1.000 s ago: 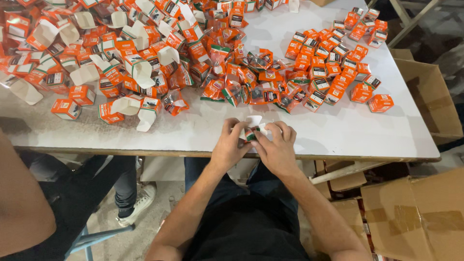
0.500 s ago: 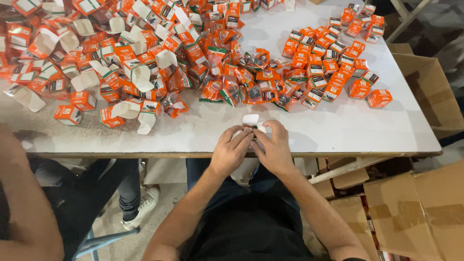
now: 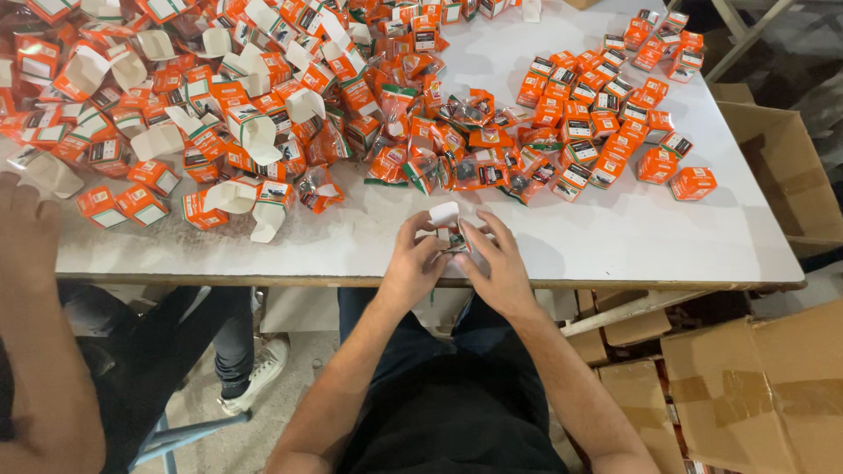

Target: The person sits at a table covered with small orange product boxes and picks them up one at a time. They open each box, place the packaged item inside, close the box, and set it into a pile on the table, occasionally gathering boxes aside to reach others.

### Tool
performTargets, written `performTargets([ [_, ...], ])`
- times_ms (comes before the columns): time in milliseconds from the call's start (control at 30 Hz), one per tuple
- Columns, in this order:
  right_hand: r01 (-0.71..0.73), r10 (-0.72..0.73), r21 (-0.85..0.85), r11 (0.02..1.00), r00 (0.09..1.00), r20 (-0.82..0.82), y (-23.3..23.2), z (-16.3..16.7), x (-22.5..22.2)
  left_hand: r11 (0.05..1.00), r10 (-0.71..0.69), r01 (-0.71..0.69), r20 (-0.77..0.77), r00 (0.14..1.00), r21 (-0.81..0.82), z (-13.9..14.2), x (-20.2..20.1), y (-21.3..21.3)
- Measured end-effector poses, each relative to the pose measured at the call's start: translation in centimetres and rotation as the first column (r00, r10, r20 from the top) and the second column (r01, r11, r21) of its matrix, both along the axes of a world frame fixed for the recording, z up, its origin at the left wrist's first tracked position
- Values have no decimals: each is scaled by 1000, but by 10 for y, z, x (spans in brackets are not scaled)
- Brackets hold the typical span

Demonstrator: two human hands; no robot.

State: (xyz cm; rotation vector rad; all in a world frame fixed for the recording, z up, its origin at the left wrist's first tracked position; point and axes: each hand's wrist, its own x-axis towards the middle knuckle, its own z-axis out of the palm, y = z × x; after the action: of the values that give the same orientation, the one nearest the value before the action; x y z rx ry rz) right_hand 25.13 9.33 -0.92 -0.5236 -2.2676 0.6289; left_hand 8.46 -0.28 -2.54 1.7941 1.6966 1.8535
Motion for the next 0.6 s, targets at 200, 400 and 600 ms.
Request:
performTargets([
  [200, -58, 56, 94, 994, 998, 27, 6, 13, -5, 994, -84, 84, 6, 996, -64, -1, -15, 4],
  [400, -111, 107, 110, 988, 993, 42, 8, 13, -1, 988, -140, 138, -14, 990, -69, 5, -15, 2],
  [600, -100, 96, 38, 994, 991, 88, 20, 5, 5, 990, -123, 121, -13, 992, -76, 4, -6, 5],
])
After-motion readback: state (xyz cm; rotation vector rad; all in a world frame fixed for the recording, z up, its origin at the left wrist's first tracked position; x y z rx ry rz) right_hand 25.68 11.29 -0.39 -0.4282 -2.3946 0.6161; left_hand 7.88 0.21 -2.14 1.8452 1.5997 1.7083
